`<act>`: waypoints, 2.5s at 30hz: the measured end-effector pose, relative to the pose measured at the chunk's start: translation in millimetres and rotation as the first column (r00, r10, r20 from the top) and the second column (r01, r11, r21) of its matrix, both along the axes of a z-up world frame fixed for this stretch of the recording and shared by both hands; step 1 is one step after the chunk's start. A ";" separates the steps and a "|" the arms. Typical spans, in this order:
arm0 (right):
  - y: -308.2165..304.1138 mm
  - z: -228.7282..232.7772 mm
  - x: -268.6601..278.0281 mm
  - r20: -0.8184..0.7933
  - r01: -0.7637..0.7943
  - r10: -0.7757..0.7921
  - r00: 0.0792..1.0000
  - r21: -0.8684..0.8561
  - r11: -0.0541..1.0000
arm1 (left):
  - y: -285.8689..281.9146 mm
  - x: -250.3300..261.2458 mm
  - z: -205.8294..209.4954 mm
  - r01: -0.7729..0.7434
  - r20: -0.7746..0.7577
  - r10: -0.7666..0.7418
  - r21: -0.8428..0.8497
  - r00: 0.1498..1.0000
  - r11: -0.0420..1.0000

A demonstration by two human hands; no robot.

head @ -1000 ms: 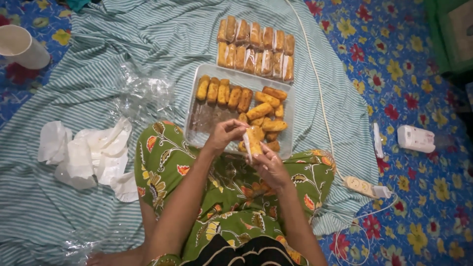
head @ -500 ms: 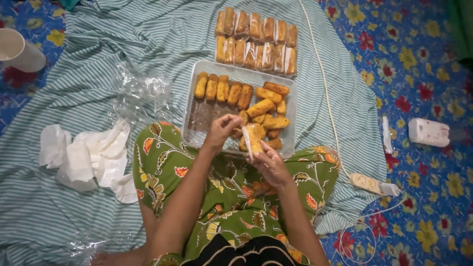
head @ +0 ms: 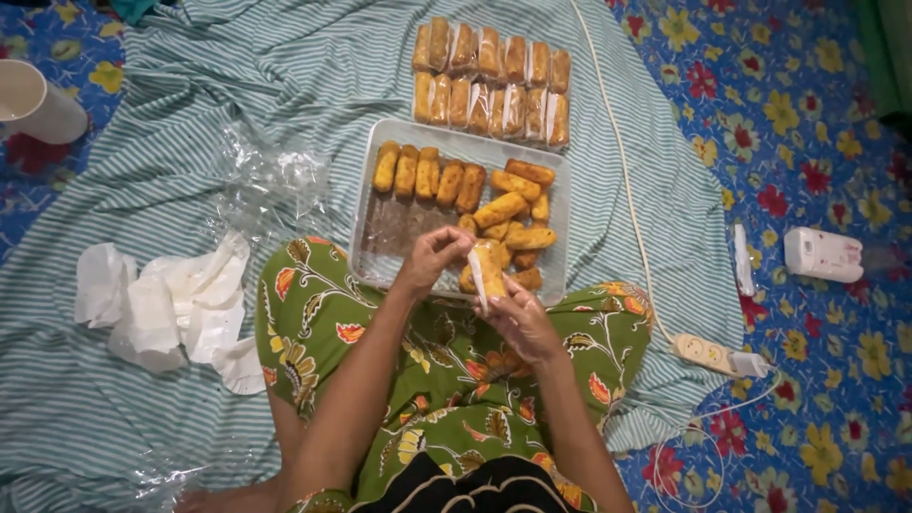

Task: Wrapping individual fried snacks in small plastic sheets for packaging.

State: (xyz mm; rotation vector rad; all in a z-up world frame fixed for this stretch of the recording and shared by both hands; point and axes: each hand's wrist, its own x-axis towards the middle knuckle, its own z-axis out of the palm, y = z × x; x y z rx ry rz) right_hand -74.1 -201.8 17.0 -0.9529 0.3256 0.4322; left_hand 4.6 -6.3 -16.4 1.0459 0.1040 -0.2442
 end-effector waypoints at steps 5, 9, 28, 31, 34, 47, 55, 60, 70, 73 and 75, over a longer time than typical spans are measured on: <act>1.0 3.9 1.1 0.012 0.011 -0.011 1.000 -0.008 1.000 | -1.8 8.4 -17.5 -0.057 -0.021 0.056 -0.050 0.998 0.997; 1.1 7.1 -1.3 0.006 0.028 -0.028 1.000 -0.006 1.000 | 3.5 5.5 -11.5 -0.049 0.010 0.049 -0.028 0.999 0.998; 8.5 25.1 -10.5 0.069 -0.023 0.028 0.997 -0.069 0.997 | 8.7 -11.0 22.4 -0.034 0.011 0.034 -0.068 0.999 0.997; 8.2 19.3 -8.5 0.075 -0.025 0.030 0.997 -0.066 0.997 | 8.1 -15.1 32.5 0.017 0.050 -0.014 -0.057 0.999 0.998; 8.5 21.5 -8.9 0.078 -0.027 0.032 0.996 -0.063 0.998 | 5.6 -16.0 30.3 0.055 0.053 -0.049 -0.105 0.997 0.993; 15.7 27.4 -13.2 0.043 -0.004 0.009 0.999 -0.124 0.992 | 5.5 -2.3 -4.0 -0.048 -0.008 0.048 -0.067 0.999 0.997; 13.1 12.0 -10.6 0.072 -0.032 0.055 0.996 -0.286 0.958 | -0.6 -8.5 -1.0 0.056 0.085 -0.062 0.069 0.994 0.996; 11.9 18.0 -6.9 0.070 -0.089 0.121 0.990 -0.353 0.931 | -0.3 -7.5 13.3 0.102 0.040 -0.108 0.133 0.993 0.986; 7.2 14.0 -9.1 0.118 -0.131 0.200 0.973 -0.435 0.891 | -3.3 5.5 -12.5 0.015 -0.003 -0.015 0.232 1.000 0.973; 7.0 19.7 -9.9 0.159 -0.119 0.240 0.958 -0.542 0.832 | -2.7 4.5 -7.4 -0.011 0.030 0.003 0.246 1.000 0.969; 8.0 25.8 -11.2 0.181 -0.131 0.331 0.926 -0.669 0.731 | -4.1 5.2 -11.6 -0.030 0.063 0.012 0.286 0.998 0.958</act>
